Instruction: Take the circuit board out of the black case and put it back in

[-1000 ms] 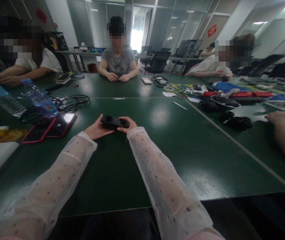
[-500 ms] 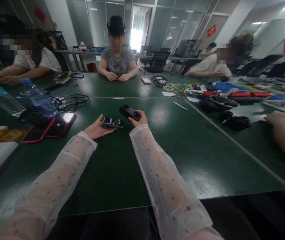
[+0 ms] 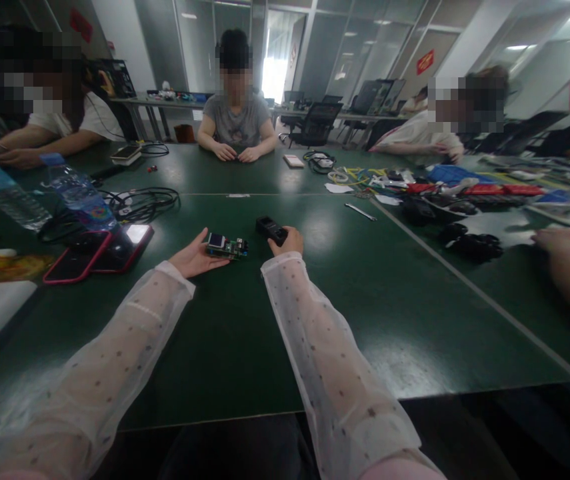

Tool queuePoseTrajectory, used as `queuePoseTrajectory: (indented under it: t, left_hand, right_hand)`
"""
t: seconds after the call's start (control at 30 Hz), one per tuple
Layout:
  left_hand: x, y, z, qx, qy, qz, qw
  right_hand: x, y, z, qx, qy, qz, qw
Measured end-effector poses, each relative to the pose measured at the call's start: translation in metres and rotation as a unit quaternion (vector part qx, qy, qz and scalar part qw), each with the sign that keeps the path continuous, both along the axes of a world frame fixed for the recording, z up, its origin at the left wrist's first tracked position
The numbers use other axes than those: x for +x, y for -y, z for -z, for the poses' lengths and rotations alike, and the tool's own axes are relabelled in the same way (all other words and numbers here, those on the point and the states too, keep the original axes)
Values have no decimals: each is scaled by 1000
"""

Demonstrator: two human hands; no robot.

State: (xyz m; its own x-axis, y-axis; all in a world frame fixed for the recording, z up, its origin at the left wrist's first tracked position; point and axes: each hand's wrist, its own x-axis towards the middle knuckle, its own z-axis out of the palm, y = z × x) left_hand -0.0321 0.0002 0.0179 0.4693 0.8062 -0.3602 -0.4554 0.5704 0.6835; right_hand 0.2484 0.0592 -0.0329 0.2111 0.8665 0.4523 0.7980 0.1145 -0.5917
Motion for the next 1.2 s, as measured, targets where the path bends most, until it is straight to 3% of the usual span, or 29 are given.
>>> queuePoseTrajectory:
  t: [0.47,1.2]
  left_hand:
    - [-1,-1,1,-3,11,13,1000]
    - [-2,-2,2,6,10,22,1000]
  right_hand:
    - [-1,2,0,-45,26,0,999]
    - [4,-5,8,-19,68,9,998]
